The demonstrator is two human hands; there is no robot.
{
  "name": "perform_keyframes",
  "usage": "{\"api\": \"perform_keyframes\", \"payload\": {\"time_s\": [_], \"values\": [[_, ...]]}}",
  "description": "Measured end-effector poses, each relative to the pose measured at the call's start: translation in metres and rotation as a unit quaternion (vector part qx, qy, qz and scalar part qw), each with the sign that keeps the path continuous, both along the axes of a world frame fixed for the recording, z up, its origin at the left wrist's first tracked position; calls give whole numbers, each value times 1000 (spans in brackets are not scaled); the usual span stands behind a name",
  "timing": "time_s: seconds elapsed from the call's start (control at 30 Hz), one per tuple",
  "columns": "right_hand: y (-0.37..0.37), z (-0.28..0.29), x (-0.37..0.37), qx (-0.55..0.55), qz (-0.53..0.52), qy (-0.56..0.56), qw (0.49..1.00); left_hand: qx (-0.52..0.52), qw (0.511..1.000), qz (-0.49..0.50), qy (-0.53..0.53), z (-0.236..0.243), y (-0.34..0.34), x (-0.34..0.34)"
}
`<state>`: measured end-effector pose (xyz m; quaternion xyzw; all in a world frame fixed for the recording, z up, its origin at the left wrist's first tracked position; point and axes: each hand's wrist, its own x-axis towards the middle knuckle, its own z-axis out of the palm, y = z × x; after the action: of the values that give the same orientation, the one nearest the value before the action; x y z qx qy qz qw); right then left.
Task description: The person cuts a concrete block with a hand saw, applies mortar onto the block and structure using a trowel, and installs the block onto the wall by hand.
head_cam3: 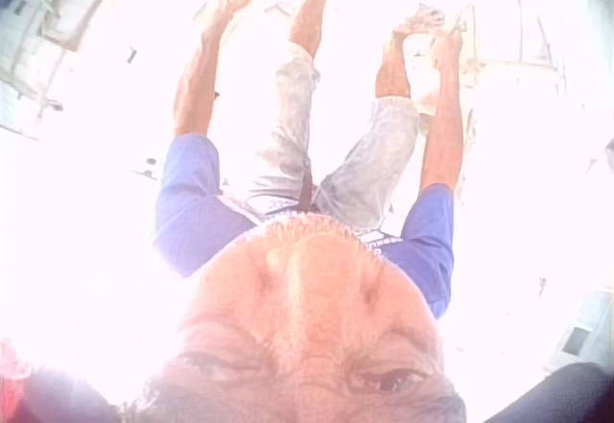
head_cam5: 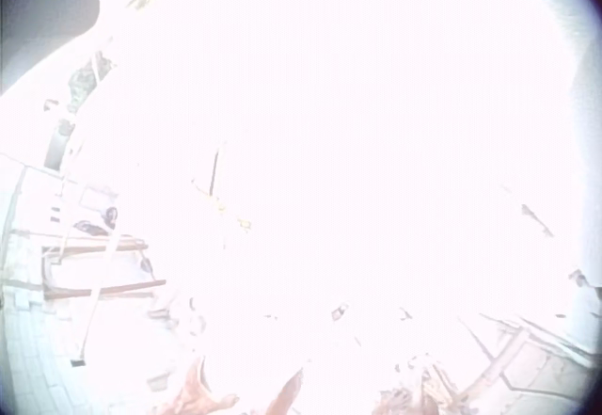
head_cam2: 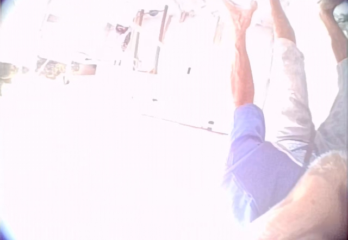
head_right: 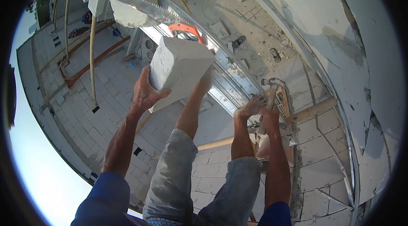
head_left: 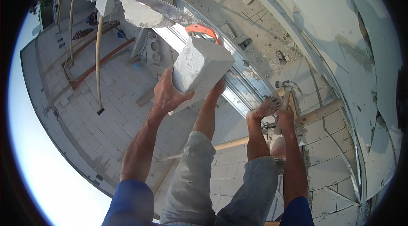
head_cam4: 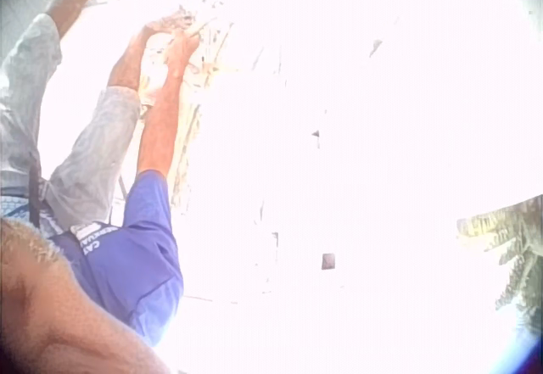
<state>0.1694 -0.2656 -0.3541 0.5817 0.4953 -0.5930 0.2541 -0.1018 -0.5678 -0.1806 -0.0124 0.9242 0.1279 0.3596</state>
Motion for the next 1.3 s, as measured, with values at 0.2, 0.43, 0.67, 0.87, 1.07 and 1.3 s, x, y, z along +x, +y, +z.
{"api": "perform_keyframes", "payload": {"time_s": [0.2, 0.43, 0.67, 0.87, 1.07, 1.3], "values": [[-21, -17, -62, -31, 177, 137, 974, 22, 992, 123, 11, 20, -43, 24], [-63, -78, -68, -116, 309, 112, 937, 97, 977, 180, -53, -2, -75, 14], [-113, -108, -33, 61, 534, 223, 813, 103, 969, 213, -68, -18, -98, 6], [-137, -66, -90, 23, 717, 118, 687, 93, 971, 206, -76, -18, -109, -12], [-169, -52, -208, 328, 499, 474, 647, 83, 976, 195, -46, -26, -121, -2], [-215, -107, -269, 349, 639, 471, 499, 46, 982, 175, 50, -33, -160, 27]]}}
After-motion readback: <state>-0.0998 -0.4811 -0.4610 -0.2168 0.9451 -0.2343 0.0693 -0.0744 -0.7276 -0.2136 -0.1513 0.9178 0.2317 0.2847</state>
